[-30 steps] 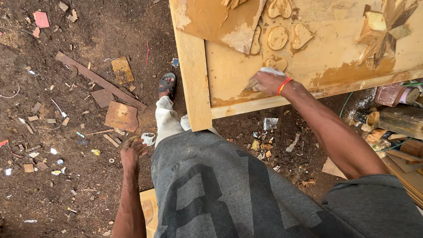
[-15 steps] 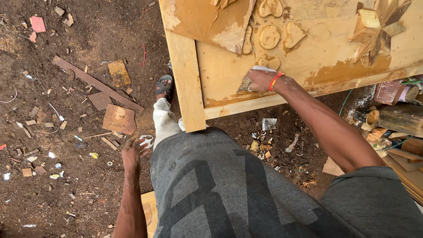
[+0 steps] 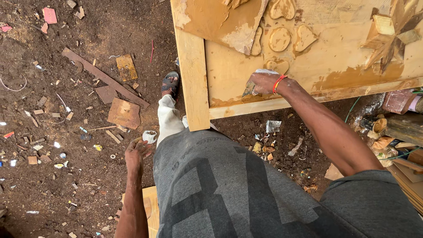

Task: The person applies a brown paste to a wooden board featuring carved heart and star patterns using a small scraper. They spread the paste over the carved areas and smooth it into the grooves, then scrape off excess material from the surface.

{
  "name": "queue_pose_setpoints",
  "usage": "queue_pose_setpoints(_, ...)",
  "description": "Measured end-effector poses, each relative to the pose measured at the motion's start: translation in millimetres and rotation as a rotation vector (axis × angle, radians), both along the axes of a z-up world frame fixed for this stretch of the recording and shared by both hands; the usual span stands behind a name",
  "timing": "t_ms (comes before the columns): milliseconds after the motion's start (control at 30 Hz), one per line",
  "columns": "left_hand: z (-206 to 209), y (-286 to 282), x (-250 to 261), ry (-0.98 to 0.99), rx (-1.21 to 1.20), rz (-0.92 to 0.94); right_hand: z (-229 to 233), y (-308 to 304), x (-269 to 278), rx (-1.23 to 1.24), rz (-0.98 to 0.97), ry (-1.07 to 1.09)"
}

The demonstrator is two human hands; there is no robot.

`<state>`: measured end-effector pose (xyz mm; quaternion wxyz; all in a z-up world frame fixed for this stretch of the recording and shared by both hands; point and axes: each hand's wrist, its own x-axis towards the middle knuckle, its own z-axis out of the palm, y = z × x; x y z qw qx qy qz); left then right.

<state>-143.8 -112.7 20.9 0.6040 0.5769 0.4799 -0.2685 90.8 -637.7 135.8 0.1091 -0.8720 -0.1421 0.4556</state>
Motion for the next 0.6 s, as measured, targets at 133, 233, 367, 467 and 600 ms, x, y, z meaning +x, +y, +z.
queue_pose_setpoints(133,0.5,-0.6,6.5,0.002,0.011,-0.036,-6.0,4.1,-6.6,-0.177,0.084,0.125)
queue_pose_setpoints(233,0.4,-2.6,11.5,0.004,0.022,-0.067,-6.0,0.9,-0.9,-0.212,0.061,0.217)
queue_pose_setpoints(367,2.7,-3.7,14.7,-0.005,0.036,-0.067,5.8,-23.9,9.3,-0.129,0.022,0.199)
queue_pose_setpoints(467,4.1,-6.3,12.6,-0.019,0.007,-0.042,11.4,-49.2,-9.3,-0.141,-0.031,0.147)
queue_pose_setpoints(600,3.9,-17.3,14.2,0.033,0.044,-0.096,-6.3,-69.1,-41.3,-0.137,0.185,-0.104)
